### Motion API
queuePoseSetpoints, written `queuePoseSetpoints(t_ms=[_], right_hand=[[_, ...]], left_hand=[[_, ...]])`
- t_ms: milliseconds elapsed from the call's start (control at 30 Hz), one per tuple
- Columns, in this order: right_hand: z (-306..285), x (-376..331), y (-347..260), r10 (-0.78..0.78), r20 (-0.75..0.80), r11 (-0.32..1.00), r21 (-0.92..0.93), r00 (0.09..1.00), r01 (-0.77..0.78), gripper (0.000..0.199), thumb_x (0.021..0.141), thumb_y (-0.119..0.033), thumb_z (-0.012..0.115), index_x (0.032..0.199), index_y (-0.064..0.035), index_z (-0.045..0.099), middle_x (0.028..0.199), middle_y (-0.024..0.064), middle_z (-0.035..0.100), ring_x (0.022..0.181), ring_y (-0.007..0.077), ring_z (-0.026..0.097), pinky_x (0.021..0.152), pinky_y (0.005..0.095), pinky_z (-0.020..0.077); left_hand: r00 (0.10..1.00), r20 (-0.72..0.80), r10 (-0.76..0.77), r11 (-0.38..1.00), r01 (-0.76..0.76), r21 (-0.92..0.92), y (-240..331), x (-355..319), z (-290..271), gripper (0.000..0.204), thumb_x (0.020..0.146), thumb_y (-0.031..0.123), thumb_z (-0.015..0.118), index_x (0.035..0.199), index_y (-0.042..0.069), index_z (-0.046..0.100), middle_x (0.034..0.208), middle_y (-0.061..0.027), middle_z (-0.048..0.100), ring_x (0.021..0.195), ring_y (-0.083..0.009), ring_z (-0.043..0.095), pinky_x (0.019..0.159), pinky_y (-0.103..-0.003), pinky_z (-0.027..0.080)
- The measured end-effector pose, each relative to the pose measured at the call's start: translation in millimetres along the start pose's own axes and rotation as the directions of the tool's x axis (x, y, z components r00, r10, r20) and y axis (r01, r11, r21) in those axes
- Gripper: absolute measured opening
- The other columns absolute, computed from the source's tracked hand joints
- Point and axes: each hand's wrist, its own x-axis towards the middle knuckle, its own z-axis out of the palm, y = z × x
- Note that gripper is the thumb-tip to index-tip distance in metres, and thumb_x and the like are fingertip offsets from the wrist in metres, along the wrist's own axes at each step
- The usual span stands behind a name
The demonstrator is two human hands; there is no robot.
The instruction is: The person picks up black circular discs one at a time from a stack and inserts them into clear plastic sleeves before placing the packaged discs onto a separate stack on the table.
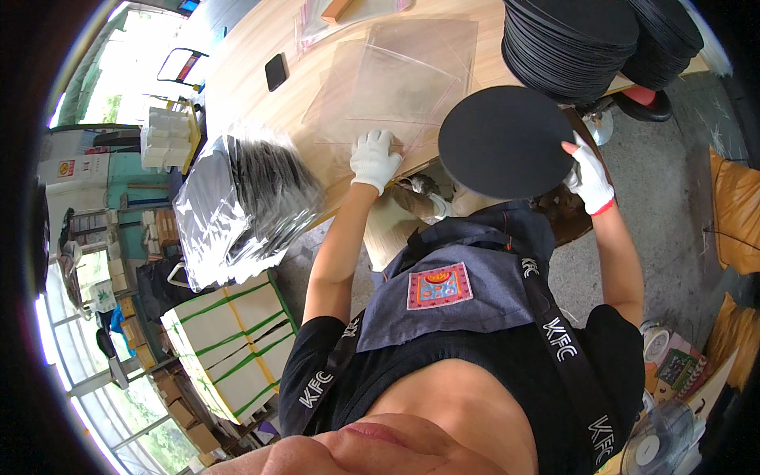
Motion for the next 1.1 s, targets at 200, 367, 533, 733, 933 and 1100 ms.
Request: queuePoseSetpoints(t_ms=[200,367,533,733,933,1100], right_hand=[[28.9,17.5,28.5,0.141,0.109,0.987,-0.098,0.984,-0.131,0.051,0.090,-0.011,0.049,0.138,0.0025,0.037,0.125,0.0119,0.055,0.108,0.0161,0.058,0.090,0.0260,0.0479],[59.4,36.2,38.6,0.232,0.237,0.972,-0.087,0.943,-0.218,0.050,0.089,-0.006,0.048,0.137,0.0040,0.038,0.124,0.0116,0.056,0.105,0.0158,0.059,0.090,0.0265,0.0488],[67.3,56.4,46.0,0.265,0.253,0.964,-0.089,0.930,-0.250,0.048,0.089,-0.005,0.048,0.135,0.0044,0.040,0.120,0.0105,0.059,0.102,0.0153,0.061,0.088,0.0260,0.0495],[67.8,96.2,82.6,0.124,0.125,0.974,-0.203,0.984,-0.097,0.043,0.092,-0.015,0.055,0.133,-0.0086,0.044,0.106,0.0044,0.061,0.050,0.0070,0.053,0.040,0.0202,0.0387],[103.7,107.7,164.2,0.047,0.078,0.993,0.102,0.996,-0.055,0.053,0.092,-0.006,0.047,0.141,-0.0087,0.027,0.121,0.0122,0.052,0.067,0.0251,0.066,0.060,0.0327,0.0577],[129.3,85.1,175.5,-0.111,-0.039,0.973,0.201,0.993,0.116,0.050,0.092,-0.005,0.045,0.139,-0.0091,0.031,0.116,0.0118,0.052,0.070,0.0252,0.066,0.061,0.0328,0.0576]], left_hand=[[0.986,0.004,-0.168,0.985,0.167,0.035,-1.0,-4.1,2.9,0.043,0.069,0.019,0.074,0.106,0.016,0.052,0.107,-0.0071,0.055,0.103,-0.0292,0.054,0.075,-0.041,0.053],[0.982,-0.011,-0.190,0.982,0.190,-0.009,-2.5,-11.7,-1.5,0.039,0.071,0.012,0.070,0.105,0.016,0.052,0.106,-0.0069,0.055,0.102,-0.0291,0.055,0.076,-0.043,0.052],[0.959,-0.147,-0.244,0.947,0.202,-0.251,-27.9,-23.8,15.3,0.036,0.071,0.009,0.068,0.103,0.015,0.055,0.103,-0.0083,0.056,0.101,-0.0314,0.054,0.079,-0.043,0.050],[0.883,-0.346,-0.318,0.935,0.231,-0.268,-27.6,-49.9,11.6,0.021,0.072,0.007,0.062,0.092,0.013,0.061,0.101,-0.0083,0.059,0.095,-0.0313,0.057,0.078,-0.043,0.047],[0.888,-0.258,-0.380,0.838,0.213,-0.503,-2.3,-59.4,-1.6,0.027,0.073,0.002,0.056,0.095,0.015,0.061,0.096,-0.0046,0.061,0.079,-0.0274,0.062,0.068,-0.040,0.049],[0.876,-0.479,-0.055,0.865,-0.198,-0.462,24.9,-88.5,8.2,0.030,0.070,-0.004,0.058,0.095,0.012,0.062,0.101,-0.0051,0.064,0.079,-0.0257,0.064,0.066,-0.036,0.052]])
